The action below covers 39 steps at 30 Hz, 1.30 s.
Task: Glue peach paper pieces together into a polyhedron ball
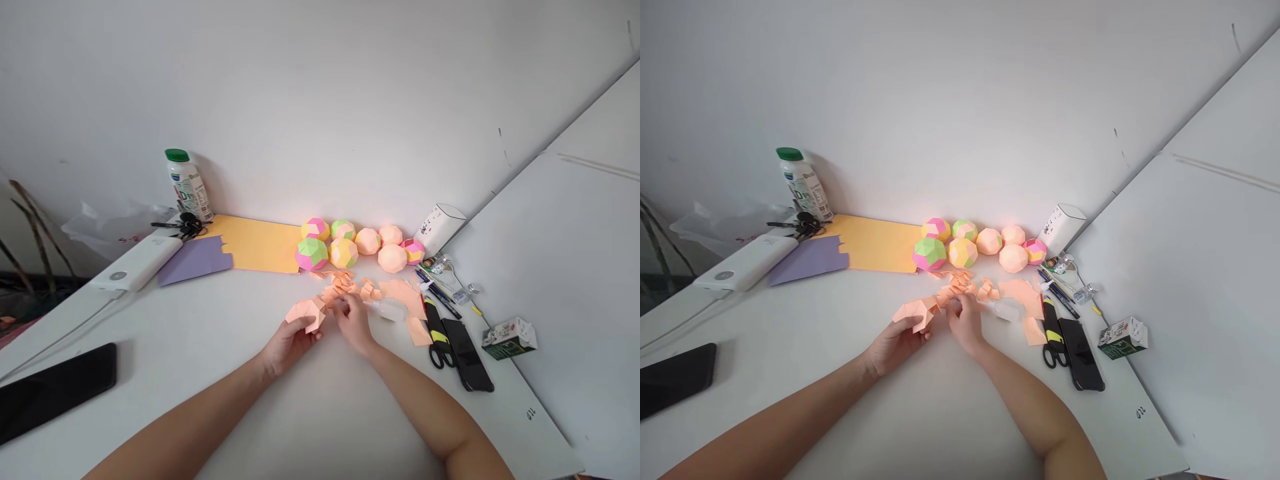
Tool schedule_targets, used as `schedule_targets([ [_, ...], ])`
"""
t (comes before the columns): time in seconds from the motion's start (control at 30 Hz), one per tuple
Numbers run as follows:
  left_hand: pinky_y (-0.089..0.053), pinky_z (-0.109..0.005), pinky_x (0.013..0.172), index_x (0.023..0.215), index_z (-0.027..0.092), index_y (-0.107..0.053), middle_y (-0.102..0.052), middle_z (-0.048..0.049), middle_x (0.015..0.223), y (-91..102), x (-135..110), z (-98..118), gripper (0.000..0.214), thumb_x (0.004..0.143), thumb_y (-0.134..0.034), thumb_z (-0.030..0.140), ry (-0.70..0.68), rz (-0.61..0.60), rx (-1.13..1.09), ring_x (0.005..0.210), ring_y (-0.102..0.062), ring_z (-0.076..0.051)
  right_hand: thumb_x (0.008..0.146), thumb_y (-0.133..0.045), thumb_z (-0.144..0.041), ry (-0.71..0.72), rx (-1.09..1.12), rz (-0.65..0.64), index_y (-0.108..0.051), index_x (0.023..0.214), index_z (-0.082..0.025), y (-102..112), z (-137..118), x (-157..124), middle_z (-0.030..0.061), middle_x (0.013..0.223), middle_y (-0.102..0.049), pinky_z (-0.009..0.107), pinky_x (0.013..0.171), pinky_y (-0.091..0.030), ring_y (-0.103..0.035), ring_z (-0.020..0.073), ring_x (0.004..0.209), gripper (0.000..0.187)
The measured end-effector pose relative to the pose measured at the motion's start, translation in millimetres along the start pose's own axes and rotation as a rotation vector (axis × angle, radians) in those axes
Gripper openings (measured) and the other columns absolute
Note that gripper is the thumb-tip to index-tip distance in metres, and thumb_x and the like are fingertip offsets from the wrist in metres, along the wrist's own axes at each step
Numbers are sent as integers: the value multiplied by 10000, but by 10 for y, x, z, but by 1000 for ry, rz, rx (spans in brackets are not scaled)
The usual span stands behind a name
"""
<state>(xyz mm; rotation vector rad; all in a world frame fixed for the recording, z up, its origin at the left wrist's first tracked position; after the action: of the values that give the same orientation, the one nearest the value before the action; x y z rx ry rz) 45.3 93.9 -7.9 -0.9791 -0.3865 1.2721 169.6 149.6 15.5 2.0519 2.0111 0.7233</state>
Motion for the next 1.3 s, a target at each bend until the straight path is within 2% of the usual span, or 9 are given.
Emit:
schedule_targets([
  [0.1,-446,-267,608,918,158,-637,-629,-54,865,-17,-8,-1,226,693,-659,152,4,-8,9,684,-546,-140,717,-600,-317,-21,-2,-1,-583,686,-185,-88,25,169,45,788,-559,333,685,-446,-504,174,698,136],
  [0.2,-444,-263,602,906,153,-635,-625,-50,838,-32,-17,9,205,702,-651,143,-3,-13,13,683,-539,-137,696,-630,-320,-49,58,-59,-552,570,-197,-133,46,204,12,654,-546,302,629,-429,-490,165,652,193],
  [0.33,-451,-264,607,915,145,-630,-615,-47,807,-33,-9,6,197,718,-644,149,-11,-30,5,654,-525,-126,729,-627,-382,-115,223,-154,-569,649,-202,-58,97,45,-25,573,-515,252,490,-376,-448,116,503,205],
  [0.43,-453,-259,610,930,150,-630,-603,-46,831,-10,10,9,193,737,-636,163,-35,-39,4,672,-518,-123,765,-591,-439,-188,366,-172,-569,728,-198,52,164,-138,-60,473,-442,245,444,-339,-402,97,417,246],
  [0.53,-452,-259,622,922,162,-632,-596,-40,851,19,21,-3,182,740,-638,168,-34,-30,28,696,-518,-125,753,-603,-466,-257,493,-171,-553,730,-197,73,205,-302,-64,481,-428,236,436,-315,-383,86,427,275],
  [0.7,-444,-267,644,816,151,-633,-587,-28,755,-4,14,5,92,734,-647,189,-22,-46,86,670,-520,-130,697,-674,-458,-372,620,-253,-564,702,-186,-146,184,-468,-45,530,-471,235,447,-328,-414,85,466,294],
  [0.8,-437,-267,650,769,149,-619,-573,-21,714,-17,12,12,52,740,-637,188,-17,-57,105,641,-514,-127,685,-692,-447,-416,650,-290,-567,682,-182,-222,184,-485,-46,506,-487,231,441,-316,-418,82,451,293],
  [1.03,-435,-278,670,798,154,-620,-577,-27,730,-2,15,8,76,735,-638,193,-9,-48,134,645,-517,-136,682,-711,-417,-463,670,-334,-587,694,-174,-232,213,-460,-55,459,-503,226,426,-294,-415,71,403,273],
  [1.3,-435,-288,688,832,150,-640,-589,-35,744,-11,13,-5,112,729,-641,194,-5,-56,169,648,-517,-139,653,-733,-393,-495,706,-329,-586,691,-176,-264,235,-454,-70,458,-470,216,389,-293,-406,66,398,265],
])
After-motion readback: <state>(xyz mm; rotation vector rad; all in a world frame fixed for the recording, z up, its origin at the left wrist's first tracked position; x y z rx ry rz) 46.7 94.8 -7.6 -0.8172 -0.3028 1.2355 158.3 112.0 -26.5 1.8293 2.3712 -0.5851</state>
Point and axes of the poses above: each hand's wrist, its own x-axis towards the middle knuckle, its own y-axis out of the back of the hand, z = x × y, the point moved 10 cm from there along x, towards the middle knuckle
